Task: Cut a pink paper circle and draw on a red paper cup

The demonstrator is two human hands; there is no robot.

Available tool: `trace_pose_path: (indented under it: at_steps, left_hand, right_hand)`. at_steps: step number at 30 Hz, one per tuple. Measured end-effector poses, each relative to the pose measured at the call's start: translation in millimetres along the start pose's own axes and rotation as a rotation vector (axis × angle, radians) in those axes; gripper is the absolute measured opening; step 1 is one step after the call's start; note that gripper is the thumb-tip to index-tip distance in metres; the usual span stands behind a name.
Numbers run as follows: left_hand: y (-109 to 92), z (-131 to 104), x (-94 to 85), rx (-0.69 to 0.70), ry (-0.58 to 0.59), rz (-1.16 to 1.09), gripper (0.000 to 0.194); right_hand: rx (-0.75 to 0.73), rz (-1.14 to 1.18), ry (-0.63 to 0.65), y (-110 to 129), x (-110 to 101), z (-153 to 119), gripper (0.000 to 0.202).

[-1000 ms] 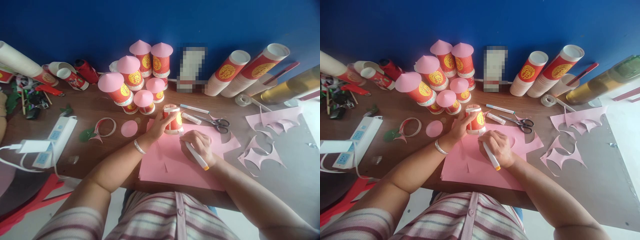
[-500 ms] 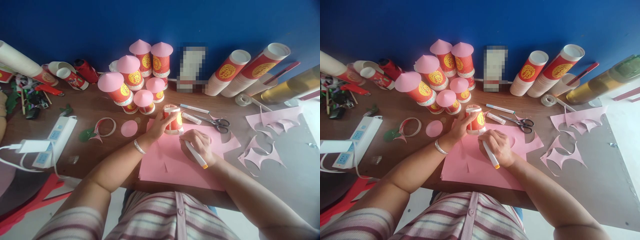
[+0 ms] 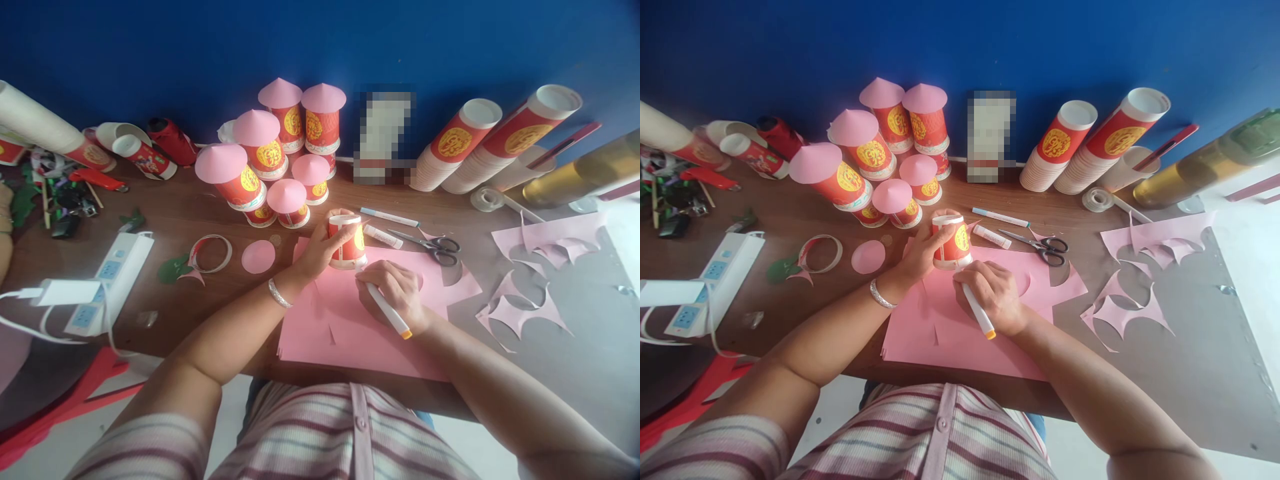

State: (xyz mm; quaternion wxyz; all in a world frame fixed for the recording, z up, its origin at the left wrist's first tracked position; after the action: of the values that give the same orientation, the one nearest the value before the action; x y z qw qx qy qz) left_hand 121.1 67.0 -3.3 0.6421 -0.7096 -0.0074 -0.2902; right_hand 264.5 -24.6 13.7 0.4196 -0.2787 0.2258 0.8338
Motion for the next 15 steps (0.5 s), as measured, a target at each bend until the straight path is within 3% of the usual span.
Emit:
trace_pose_path:
  at_steps: [15]
  left_hand:
    - [3.6,0.6,0.9,-0.018,0.02,-0.002,0.031]
  right_hand:
    - [-0.016,0.002,0.003,2.2,3.4,0.8,0.02]
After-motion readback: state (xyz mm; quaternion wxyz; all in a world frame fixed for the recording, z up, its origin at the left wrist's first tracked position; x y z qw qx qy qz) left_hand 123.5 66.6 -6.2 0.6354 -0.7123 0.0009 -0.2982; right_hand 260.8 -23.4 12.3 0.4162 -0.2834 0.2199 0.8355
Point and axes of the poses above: each hand's wrist, its own z-axis towards the middle knuckle, its own x-axis out of the palm, y = z × x, the point moved 2 cm from there along z, towards the middle knuckle, and after that the axes turned 15 degrees about -z, right-handed, at the moved point
